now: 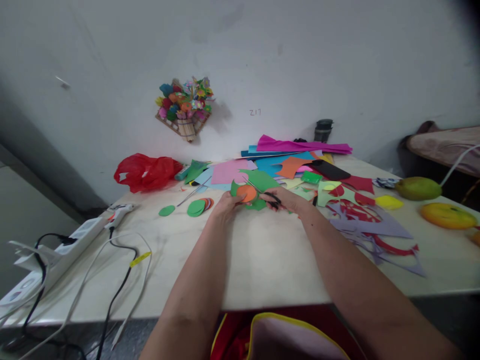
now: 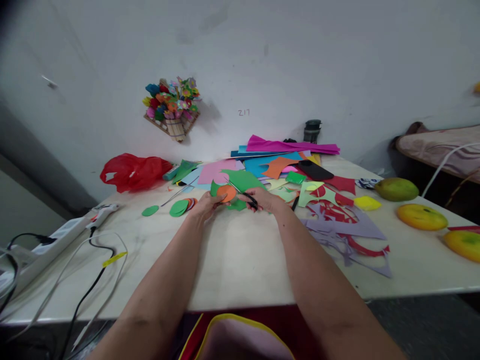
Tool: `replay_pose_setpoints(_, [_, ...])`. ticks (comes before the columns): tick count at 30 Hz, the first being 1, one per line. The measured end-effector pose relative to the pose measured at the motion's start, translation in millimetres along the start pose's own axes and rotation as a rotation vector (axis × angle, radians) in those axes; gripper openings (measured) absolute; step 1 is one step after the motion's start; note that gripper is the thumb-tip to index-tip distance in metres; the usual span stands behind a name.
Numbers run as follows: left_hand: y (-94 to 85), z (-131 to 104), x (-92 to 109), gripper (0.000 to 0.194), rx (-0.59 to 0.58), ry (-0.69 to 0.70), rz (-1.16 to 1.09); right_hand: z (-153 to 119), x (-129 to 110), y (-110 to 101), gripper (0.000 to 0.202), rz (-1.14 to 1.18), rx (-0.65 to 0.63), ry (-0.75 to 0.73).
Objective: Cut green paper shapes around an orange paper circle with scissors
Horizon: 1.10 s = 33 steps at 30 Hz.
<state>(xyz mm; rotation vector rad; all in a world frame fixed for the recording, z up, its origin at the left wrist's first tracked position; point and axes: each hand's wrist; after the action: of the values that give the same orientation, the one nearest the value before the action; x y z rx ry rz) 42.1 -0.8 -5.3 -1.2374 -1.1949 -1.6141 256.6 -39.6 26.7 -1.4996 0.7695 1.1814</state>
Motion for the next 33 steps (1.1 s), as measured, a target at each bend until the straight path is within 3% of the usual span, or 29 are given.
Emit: replay_pose_setpoints(33, [0.6, -1, 1, 0.031, 0.024, 0.001, -0.017, 2, 3, -1, 0.041, -0.005, -0.019, -0.012])
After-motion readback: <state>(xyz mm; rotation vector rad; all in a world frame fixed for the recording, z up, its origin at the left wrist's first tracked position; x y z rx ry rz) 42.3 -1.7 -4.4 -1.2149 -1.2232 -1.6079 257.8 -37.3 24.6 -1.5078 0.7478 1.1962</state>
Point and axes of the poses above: each hand's wrist, its own z-axis towards the middle knuckle, its own y-axis out of the palm, x = y × z, and after that the axes turned 5 degrees about x, right-handed
